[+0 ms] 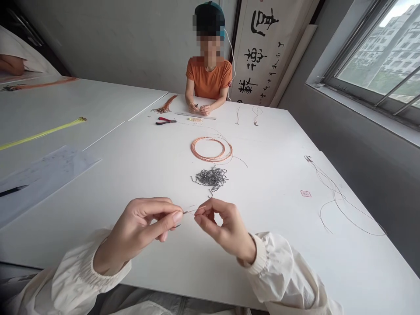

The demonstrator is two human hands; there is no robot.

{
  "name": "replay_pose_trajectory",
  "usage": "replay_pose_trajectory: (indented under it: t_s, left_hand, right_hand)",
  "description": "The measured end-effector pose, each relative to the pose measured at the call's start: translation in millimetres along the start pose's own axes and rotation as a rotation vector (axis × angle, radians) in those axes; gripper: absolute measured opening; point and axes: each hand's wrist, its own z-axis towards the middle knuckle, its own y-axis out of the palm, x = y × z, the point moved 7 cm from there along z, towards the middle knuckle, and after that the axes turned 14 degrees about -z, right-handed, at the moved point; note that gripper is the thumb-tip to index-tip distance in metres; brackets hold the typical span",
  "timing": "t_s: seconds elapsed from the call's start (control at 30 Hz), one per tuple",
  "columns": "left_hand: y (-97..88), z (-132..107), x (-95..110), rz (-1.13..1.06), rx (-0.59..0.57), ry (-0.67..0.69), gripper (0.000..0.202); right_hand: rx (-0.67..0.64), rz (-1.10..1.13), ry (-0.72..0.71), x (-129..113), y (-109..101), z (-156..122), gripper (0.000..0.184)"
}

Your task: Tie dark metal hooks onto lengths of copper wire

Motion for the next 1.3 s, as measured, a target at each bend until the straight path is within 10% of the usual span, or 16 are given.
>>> replay_pose_trajectory:
  t_s: [0.3,0.77,0.97,1.17,1.3]
  left_hand:
    - [1.1,-2.6,3.7,0.317,-0.009,0.181,0.026]
    - [8.8,-6.0,14.0,0.260,-0.054,0.280,0.024]
    - [-0.8,-8.8,18.3,0.272,0.063,0.361,0.018]
    - [-6.1,-5.6,12.3,0.342,0.087,0.370,0.019]
    - [-2.5,-2.5,9.3,0.386,0.045,0.347,0.022]
  right_hand:
    - [0.092,-0.528,-0.331,-63.2,-4.2,-5.3,0.010]
    - [-0.458,0.199,0.135,-12.6,3.1,50.1,0.012]
    - [-0.208,0.401,0.154,8.8,22.2,31.2,0.012]
    - [0.134,-0.299,-0.201,-35.8,11.8,1.3,0.010]
    - [0.077,-0.556,-0.389,-68.8,2.0,8.9,0.015]
